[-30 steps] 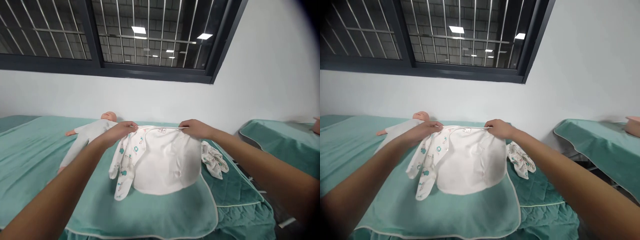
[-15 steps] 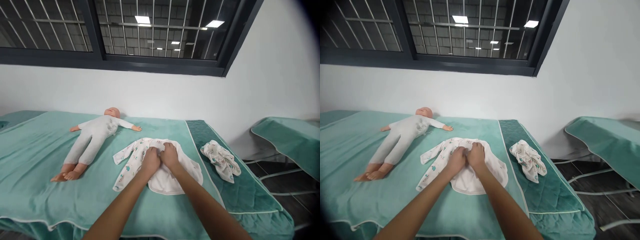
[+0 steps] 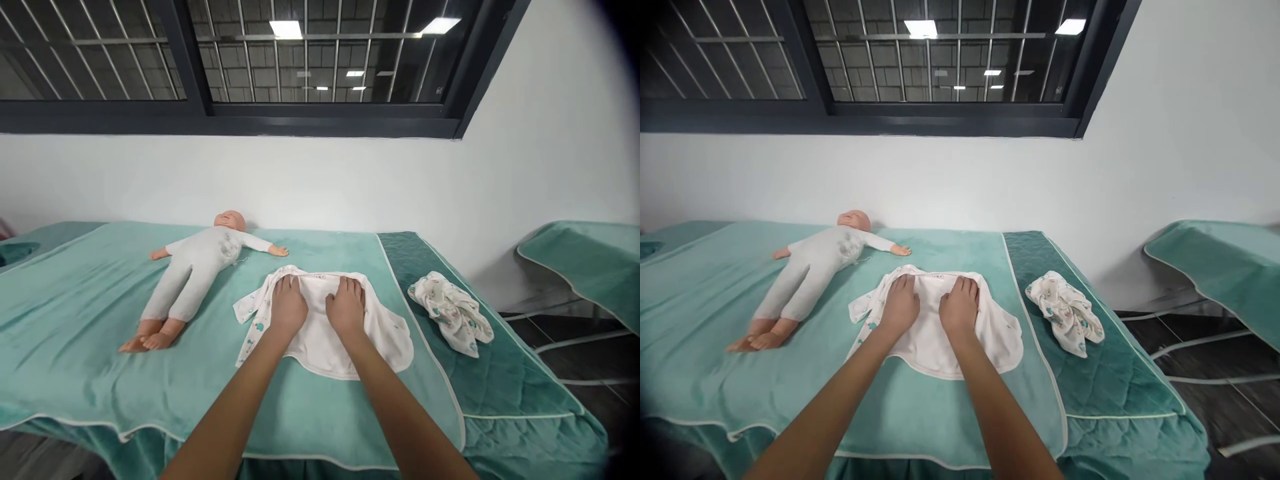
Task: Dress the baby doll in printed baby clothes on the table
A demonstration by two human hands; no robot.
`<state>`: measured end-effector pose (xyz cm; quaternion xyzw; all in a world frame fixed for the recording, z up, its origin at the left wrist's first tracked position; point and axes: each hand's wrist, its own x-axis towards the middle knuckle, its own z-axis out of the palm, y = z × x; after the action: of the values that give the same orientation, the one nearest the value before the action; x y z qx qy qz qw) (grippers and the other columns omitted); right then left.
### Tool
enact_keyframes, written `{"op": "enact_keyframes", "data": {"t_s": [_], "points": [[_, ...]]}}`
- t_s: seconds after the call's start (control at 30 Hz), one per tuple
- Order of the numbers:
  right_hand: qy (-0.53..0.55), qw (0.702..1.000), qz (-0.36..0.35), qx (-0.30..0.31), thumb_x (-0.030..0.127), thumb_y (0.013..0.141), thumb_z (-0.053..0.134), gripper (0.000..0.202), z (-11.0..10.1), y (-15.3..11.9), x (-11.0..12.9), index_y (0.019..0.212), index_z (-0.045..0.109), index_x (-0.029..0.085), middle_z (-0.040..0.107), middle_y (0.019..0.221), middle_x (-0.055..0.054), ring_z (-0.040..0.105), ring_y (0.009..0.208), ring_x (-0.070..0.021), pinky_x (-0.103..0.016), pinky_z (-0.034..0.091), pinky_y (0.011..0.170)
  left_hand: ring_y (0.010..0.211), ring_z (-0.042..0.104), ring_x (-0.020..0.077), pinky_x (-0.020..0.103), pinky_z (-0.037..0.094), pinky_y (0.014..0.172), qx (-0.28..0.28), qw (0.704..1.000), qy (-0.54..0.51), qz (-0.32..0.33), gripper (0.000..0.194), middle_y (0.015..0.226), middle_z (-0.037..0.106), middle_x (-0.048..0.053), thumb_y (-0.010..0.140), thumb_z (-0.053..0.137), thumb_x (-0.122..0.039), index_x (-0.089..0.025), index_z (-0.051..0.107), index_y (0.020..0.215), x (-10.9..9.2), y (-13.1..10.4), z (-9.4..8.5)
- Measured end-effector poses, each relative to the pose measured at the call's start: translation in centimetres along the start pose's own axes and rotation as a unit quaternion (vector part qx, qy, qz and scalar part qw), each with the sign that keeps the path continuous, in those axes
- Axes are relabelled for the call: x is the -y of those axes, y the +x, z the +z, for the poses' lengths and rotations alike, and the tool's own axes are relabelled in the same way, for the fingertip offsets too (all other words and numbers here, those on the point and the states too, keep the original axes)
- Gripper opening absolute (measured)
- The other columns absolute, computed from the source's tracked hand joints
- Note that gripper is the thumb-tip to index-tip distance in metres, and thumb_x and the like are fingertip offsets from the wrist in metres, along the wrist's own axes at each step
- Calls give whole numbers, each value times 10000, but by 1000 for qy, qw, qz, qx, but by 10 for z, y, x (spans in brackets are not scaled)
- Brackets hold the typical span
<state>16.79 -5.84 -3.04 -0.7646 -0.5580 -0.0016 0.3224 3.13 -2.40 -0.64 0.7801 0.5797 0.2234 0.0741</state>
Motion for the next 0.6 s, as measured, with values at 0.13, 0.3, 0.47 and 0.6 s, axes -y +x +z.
{"op": "enact_keyframes", "data": {"t_s": [0.13,0.3,0.47,0.6], "points": [[11,999,-3,-51,183,848,438,502,-8,1,-6,1327,460,35,444,1390,-240,308,1364,-370,-513,201,1152,1455,308,301,434,255,1207,-34,990,-130,-51,583,1516,383,235,862,397,-109,-24,385,1439,-10,1,-4],[144,979,-19,-144,162,867,365,546,-23,-7,4,1409,352,94,358,1444,-214,258,1413,-316,-538,237,1145,1523,93,228,412,266,1215,-148,948,-279,-44,646,1634,164,142,933,339,-165,-141,156,1552,-38,-15,6],[211,936,-72,-271,185,916,359,512,-62,-32,19,1424,295,165,371,1392,-192,310,1396,-283,-550,301,1120,1510,158,256,470,277,1191,-288,922,-249,66,656,1615,162,175,975,373,-206,-215,82,1562,-50,-55,4],[168,893,-114,-401,152,898,511,536,-99,-60,31,1400,348,246,384,1314,-152,354,1369,-311,-540,375,1080,1389,353,318,524,328,1121,-437,878,-134,143,614,1444,375,191,881,530,-118,-230,367,1463,-57,-84,-20]]}}
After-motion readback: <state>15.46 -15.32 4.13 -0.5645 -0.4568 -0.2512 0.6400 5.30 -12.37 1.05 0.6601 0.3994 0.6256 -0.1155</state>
